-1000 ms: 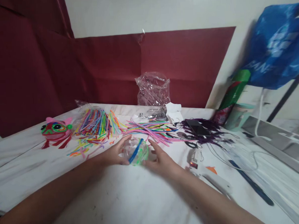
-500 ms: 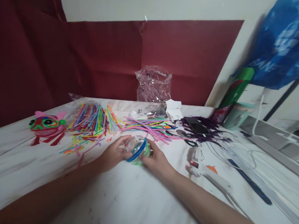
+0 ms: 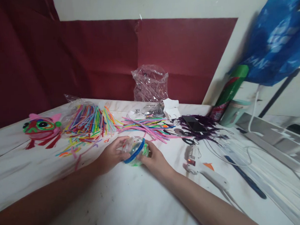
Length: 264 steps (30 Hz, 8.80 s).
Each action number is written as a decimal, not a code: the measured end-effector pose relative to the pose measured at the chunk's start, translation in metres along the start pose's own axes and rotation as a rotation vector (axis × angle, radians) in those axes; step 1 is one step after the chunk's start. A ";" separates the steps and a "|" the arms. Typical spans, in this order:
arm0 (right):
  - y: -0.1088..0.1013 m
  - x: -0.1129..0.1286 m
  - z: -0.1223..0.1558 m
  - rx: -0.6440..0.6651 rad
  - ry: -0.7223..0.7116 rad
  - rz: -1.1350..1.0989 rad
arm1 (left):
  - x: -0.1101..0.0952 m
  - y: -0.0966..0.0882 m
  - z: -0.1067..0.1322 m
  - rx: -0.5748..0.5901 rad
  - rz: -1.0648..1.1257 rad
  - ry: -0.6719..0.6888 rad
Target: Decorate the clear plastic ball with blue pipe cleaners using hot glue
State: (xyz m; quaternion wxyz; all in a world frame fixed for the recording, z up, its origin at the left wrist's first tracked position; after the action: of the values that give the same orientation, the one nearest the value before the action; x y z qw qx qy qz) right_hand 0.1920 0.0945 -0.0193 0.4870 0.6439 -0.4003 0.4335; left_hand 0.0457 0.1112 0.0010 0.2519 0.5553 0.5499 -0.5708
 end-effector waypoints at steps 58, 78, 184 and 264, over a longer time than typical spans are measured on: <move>0.005 0.011 0.006 -0.038 -0.129 0.218 | -0.014 -0.007 0.005 -0.171 -0.282 0.042; 0.006 0.012 0.006 -0.041 -0.115 0.223 | -0.003 -0.009 0.006 -0.194 -0.278 0.008; 0.008 0.003 0.013 -0.148 -0.124 0.184 | -0.069 -0.009 0.021 -0.098 -0.683 0.430; 0.017 0.015 0.022 -0.010 -0.452 0.573 | 0.006 -0.016 -0.004 0.126 -0.095 0.072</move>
State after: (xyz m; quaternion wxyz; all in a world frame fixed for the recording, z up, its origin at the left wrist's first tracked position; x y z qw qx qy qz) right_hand 0.1842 0.0680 -0.0036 0.2483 0.5828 -0.6642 0.3969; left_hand 0.0313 0.1205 0.0020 0.1691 0.5633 0.5474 -0.5953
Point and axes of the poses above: each hand's wrist, its own z-axis away from the middle knuckle, its own y-axis out of the palm, x = y × z, the point moved 9 cm from there along -z, towards the middle knuckle, and after that the axes turned 14 degrees about -z, right-handed, at the moved point
